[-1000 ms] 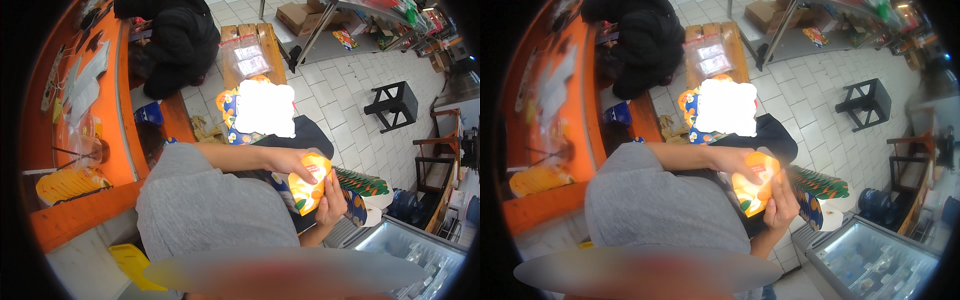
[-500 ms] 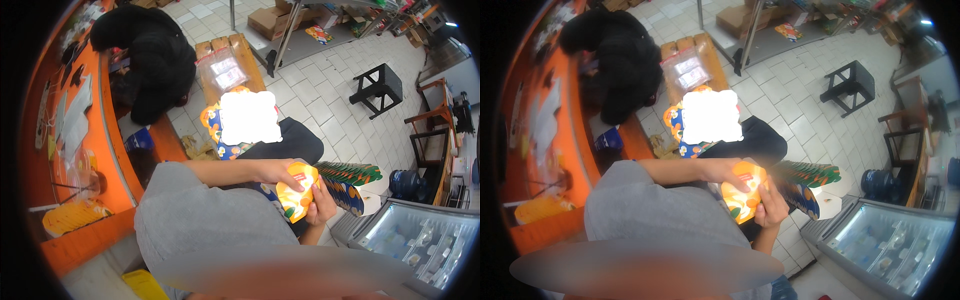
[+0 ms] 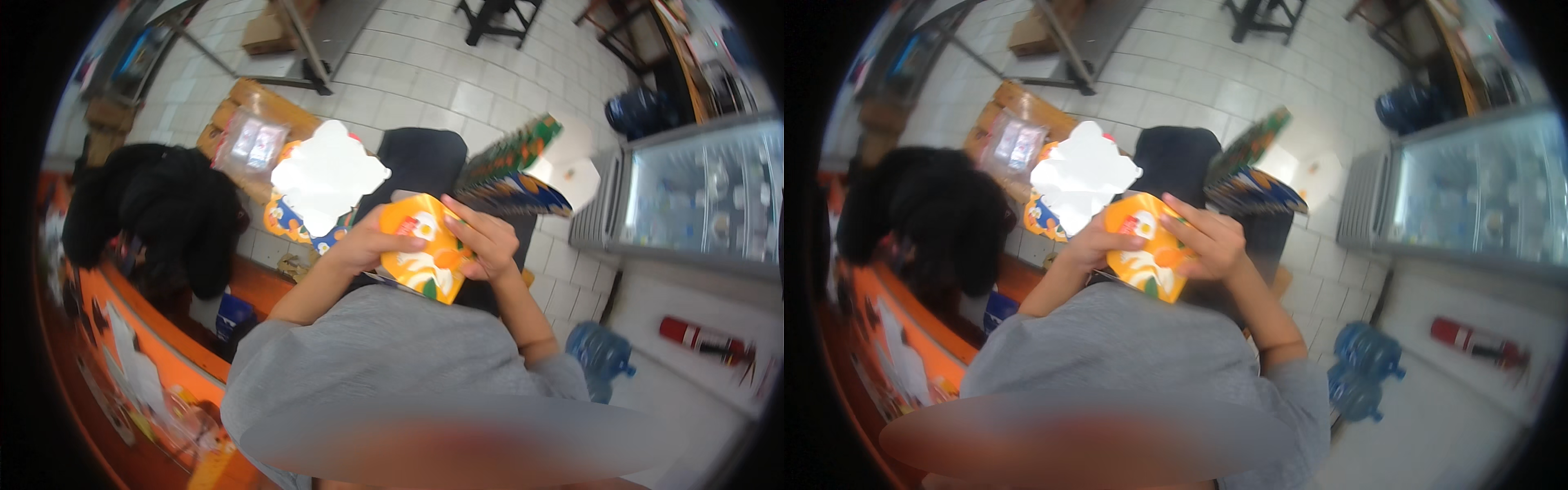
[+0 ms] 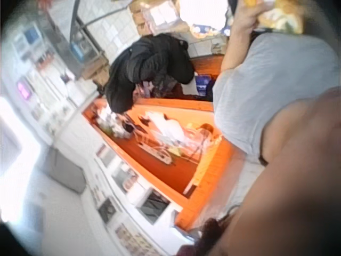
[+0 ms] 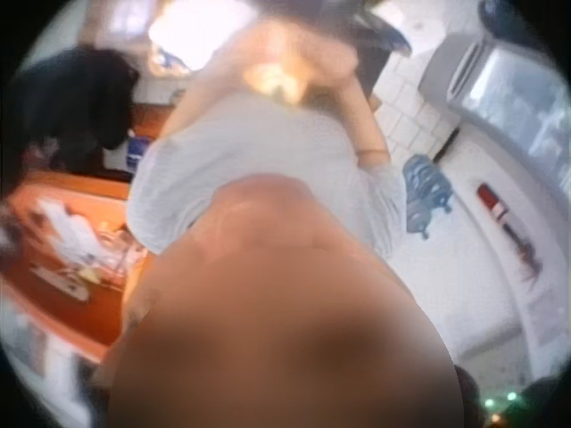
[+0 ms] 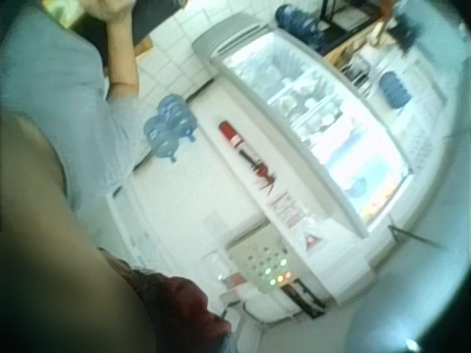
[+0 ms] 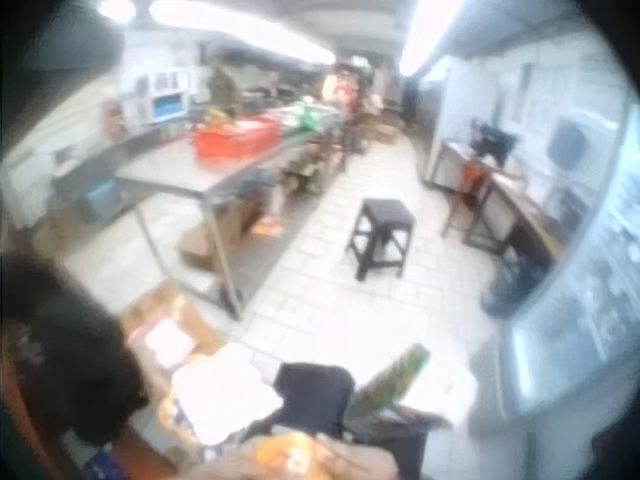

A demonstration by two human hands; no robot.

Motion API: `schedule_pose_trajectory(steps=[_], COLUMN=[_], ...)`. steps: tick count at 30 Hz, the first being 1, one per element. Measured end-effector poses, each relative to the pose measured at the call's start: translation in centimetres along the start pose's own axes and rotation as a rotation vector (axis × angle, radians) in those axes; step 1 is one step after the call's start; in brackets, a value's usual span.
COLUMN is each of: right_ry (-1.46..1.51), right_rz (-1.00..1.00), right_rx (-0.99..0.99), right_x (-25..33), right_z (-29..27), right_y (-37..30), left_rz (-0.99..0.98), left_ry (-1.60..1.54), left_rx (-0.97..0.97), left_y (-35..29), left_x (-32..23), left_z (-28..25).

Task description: The person assembles small, colorful paper boxes by folding flat pieces into three-dimensional containers. They repeatedly pick up flat paper sheets, fold the sides, and tuck the flaps to form the box shape, then place the finished boxes into a stack.

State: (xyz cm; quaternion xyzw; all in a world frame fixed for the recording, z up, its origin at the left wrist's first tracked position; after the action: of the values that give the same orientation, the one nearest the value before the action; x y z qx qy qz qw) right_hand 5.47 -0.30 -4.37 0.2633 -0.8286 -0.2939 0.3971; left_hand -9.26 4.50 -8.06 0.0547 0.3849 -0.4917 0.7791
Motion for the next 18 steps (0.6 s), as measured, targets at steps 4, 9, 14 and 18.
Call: schedule_pose_trajectory(steps=[4, 9, 14, 18], right_ry=[0.128, 1.062, 1.26, 1.107], right_rz=[0.131, 0.684, 0.763, 0.629], right_rx=[0.085, 0.057, 0.324, 0.329], right_x=[0.0, -2.0, -1.9, -2.2], right_z=[0.7, 2.1, 3.6, 3.9], right_y=[0.6, 0.0, -1.2, -0.7], left_rz=[0.09, 0.241, 0.268, 0.282], left_ry=[0.009, 0.507, 0.743, 0.871], left_rx=[-0.133, -0.044, 0.138, 0.366], left_y=[0.0, -0.4, -1.1, -0.8], left_x=[-0.6, -2.4, -2.8, -2.8], left_z=[-1.3, -0.8, -0.1, 2.1])
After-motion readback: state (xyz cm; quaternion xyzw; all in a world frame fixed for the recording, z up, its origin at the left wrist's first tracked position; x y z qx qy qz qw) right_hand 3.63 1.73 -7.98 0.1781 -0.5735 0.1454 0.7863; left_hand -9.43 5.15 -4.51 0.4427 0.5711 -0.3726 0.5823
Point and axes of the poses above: each hand's wrist, its own y-axis towards the middle knuckle, its own z-axis out of the palm, x = y × z, the point moved 6 cm from there along y, towards the middle knuckle, and after that the axes turned 1 degree about -x, right-handed, at the moved point
